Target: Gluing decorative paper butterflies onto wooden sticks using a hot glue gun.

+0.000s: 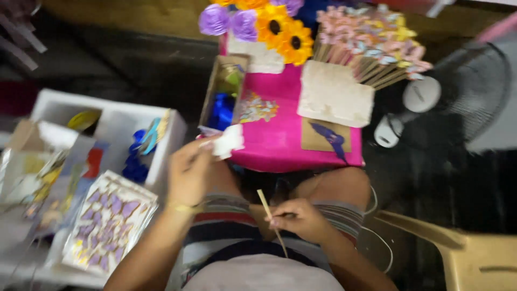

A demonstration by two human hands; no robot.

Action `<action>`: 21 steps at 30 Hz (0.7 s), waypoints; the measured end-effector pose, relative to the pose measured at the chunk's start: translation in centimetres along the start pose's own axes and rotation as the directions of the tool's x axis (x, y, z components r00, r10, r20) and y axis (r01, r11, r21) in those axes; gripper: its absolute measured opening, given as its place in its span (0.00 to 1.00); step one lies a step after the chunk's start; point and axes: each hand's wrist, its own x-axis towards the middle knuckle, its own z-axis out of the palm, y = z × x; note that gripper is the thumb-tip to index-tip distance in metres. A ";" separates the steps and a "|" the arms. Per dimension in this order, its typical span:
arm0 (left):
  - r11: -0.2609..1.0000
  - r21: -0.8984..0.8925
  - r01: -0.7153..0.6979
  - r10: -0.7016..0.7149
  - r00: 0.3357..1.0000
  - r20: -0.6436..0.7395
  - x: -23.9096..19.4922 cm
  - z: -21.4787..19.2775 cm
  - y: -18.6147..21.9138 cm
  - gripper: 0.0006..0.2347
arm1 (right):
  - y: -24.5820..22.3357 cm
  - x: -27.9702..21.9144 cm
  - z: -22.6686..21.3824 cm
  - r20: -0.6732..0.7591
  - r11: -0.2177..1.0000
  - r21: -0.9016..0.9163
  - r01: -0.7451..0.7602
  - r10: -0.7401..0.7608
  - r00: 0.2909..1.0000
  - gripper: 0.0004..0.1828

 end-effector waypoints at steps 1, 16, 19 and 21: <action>1.000 0.010 0.006 -0.005 1.000 -0.028 -0.1 0.9 0.8 0.11 | -1.0 -0.2 -0.2 0.030 1.000 0.002 0.004 -0.004 1.000 0.12; 0.912 -0.409 -0.019 0.050 0.997 0.064 -1.2 5.7 4.4 0.07 | -8.6 2.4 -1.4 -0.338 0.882 -0.331 0.336 -0.443 0.830 0.04; 0.918 -0.396 -0.032 0.066 0.995 0.072 -1.2 5.7 4.6 0.07 | -8.8 2.6 -1.4 -0.340 0.874 -0.360 0.325 -0.448 0.827 0.03; 0.920 -0.388 -0.050 0.084 0.994 0.071 -1.3 5.7 4.7 0.07 | -8.8 2.7 -1.4 -0.349 0.874 -0.369 0.315 -0.444 0.825 0.03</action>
